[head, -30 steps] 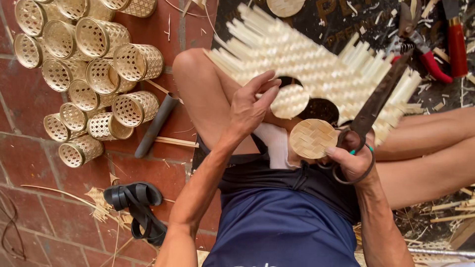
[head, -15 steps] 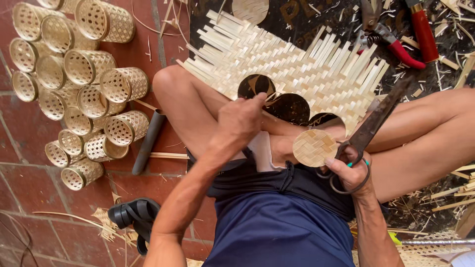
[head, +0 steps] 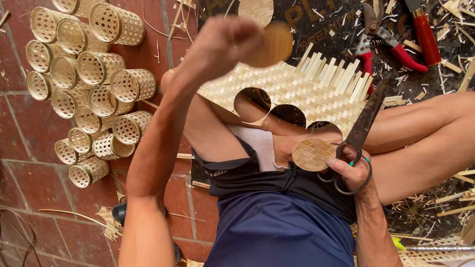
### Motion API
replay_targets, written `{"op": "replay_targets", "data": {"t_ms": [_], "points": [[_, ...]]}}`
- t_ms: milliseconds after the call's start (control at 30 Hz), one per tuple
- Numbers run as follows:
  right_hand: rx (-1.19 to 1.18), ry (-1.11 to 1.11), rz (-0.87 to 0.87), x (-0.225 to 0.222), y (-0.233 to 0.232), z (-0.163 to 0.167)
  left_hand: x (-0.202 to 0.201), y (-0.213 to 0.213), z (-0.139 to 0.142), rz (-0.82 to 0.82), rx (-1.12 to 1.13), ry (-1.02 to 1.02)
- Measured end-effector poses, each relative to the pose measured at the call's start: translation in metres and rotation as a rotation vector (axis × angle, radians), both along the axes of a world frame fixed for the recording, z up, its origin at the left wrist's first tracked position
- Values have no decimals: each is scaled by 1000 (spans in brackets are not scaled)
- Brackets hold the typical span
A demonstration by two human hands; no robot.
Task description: The person sits on the floor holding a woven bamboo mat and uses shears to trim it around a round woven disc, cutting away excess strips. The person rotates the mat and disc repeatedly to trim different edges, with finished woven basket bodies and cut discs accumulating nearby.
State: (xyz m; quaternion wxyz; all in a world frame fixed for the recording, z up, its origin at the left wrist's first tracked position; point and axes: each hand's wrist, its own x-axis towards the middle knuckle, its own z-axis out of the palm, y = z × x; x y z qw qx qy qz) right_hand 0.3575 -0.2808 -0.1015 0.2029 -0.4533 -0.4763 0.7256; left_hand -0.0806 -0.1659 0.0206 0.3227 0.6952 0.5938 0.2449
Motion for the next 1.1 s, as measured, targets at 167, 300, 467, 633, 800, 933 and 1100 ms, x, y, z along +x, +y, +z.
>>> {"op": "replay_targets", "data": {"t_ms": [167,300,467,633,800,933,1100], "points": [[-87,63,-40,3,-4,-10,-11,21,-41,273,174,329],[-70,19,-6,3,-1,-14,2,-15,-47,72,446,-40],[-25,35,60,-4,10,-8,25,-37,-33,135,429,84],[-129,62,13,-10,11,1,33,-51,-29,243,489,110],[-153,83,-23,-8,3,4,29,-57,-34,206,377,-96],[-193,151,-170,5,-11,8,46,-71,-28,271,383,-58],[-161,230,-284,28,-24,11,25,-125,-9,378,425,18]]}}
